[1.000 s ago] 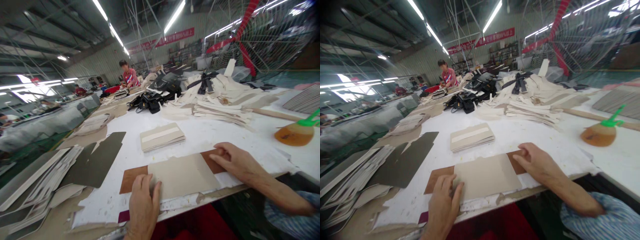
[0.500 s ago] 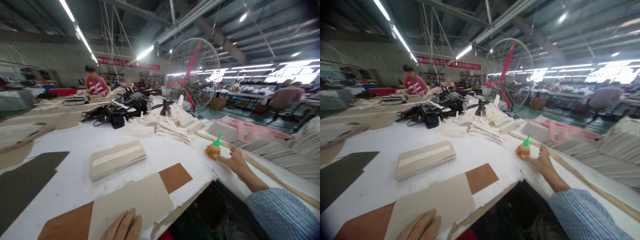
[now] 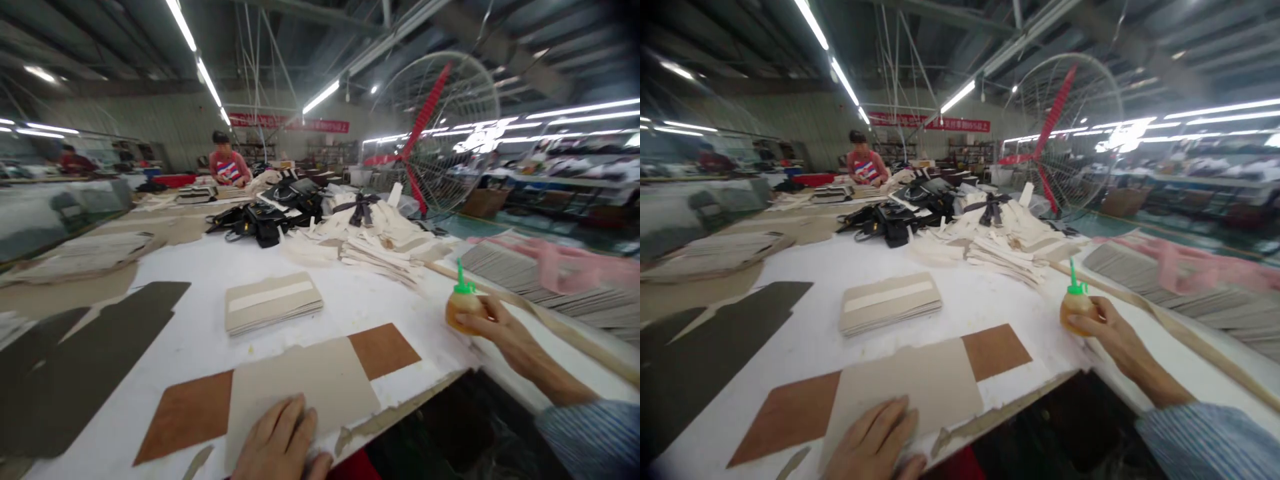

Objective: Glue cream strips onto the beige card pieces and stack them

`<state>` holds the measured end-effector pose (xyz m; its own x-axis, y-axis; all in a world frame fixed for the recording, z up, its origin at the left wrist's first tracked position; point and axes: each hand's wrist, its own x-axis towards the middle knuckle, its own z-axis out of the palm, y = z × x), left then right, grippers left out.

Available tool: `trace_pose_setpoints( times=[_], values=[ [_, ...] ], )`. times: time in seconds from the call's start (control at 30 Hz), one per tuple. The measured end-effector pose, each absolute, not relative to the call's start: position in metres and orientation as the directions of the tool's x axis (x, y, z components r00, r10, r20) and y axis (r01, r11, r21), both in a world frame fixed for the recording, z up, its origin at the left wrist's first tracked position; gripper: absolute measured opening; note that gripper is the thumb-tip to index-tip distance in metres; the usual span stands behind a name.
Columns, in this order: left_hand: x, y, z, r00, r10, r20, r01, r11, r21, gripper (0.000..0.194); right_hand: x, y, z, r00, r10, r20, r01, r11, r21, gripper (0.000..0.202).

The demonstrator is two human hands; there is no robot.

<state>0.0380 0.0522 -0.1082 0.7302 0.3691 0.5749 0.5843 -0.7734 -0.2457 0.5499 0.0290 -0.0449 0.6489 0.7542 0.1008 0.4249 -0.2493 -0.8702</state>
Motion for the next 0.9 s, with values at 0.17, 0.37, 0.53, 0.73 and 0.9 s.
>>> trace_pose_setpoints(
  times=[0.17,0.37,0.53,0.73,0.9],
  values=[
    [0.05,0.026,-0.082,0.651,0.582,0.488,0.654,-0.756,0.03,0.04,0.489,-0.005,-0.026,0.404,0.914,-0.032,0.304,-0.167,-0.938,0.075],
    [0.057,0.017,-0.068,0.595,0.645,0.48,0.662,-0.732,0.163,0.036,0.437,-0.023,-0.021,0.415,0.902,-0.118,0.069,-0.16,-0.985,0.075],
    [0.06,0.014,-0.063,0.584,0.678,0.447,0.667,-0.714,0.211,0.036,0.412,-0.019,-0.026,0.337,0.933,-0.129,-0.025,-0.128,-0.991,0.055],
    [0.062,0.013,-0.058,0.582,0.702,0.411,0.672,-0.699,0.243,0.036,0.405,-0.005,-0.034,0.465,0.883,0.058,0.256,-0.072,-0.964,0.064],
    [0.064,0.012,-0.057,0.577,0.711,0.402,0.669,-0.694,0.267,0.034,0.404,-0.009,-0.033,0.357,0.887,0.291,0.588,0.028,-0.808,0.056]
  ],
)
